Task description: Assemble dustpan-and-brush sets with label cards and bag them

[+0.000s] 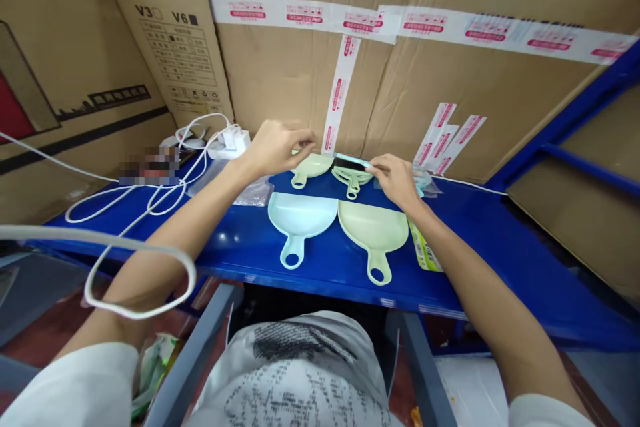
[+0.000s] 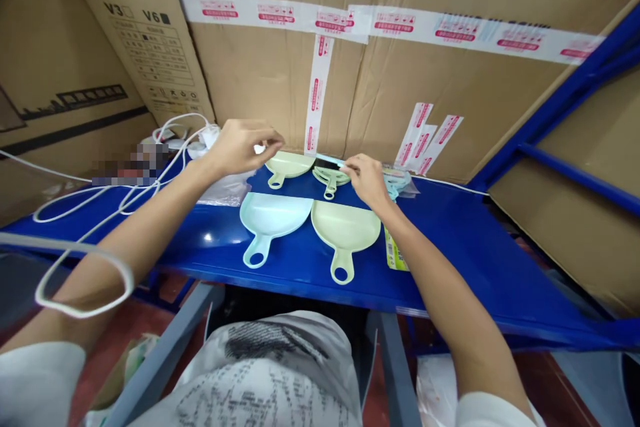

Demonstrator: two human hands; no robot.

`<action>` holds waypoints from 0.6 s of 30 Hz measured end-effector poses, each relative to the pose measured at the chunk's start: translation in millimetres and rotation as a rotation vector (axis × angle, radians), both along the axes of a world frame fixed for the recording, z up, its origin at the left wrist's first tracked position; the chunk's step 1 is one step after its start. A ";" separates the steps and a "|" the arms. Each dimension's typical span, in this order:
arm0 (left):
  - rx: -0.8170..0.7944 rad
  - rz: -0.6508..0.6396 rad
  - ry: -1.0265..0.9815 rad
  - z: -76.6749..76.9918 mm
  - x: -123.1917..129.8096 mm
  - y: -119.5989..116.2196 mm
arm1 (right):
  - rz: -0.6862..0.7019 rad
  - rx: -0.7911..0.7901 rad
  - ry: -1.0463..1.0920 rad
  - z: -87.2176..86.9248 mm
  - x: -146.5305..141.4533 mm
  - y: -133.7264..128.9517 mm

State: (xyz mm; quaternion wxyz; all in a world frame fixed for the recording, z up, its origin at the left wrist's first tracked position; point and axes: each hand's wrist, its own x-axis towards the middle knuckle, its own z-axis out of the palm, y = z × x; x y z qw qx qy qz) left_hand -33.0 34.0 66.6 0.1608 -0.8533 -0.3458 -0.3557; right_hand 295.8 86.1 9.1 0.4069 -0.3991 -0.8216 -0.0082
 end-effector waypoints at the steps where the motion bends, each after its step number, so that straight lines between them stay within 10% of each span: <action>1: 0.034 0.031 -0.029 -6.1 -5.3 13.4 | -0.024 0.058 0.049 4.2 -0.7 -5.2; 6: 0.169 0.206 -0.136 -43.2 -38.4 39.7 | 0.041 0.305 -0.008 18.1 -20.7 -55.3; 12: 0.201 0.287 -0.282 -52.3 -49.1 39.7 | 0.299 0.365 -0.384 6.1 -70.7 -139.7; 18: 0.135 0.205 -0.204 -59.0 -37.0 41.6 | 0.338 0.036 -0.816 9.0 -111.6 -174.3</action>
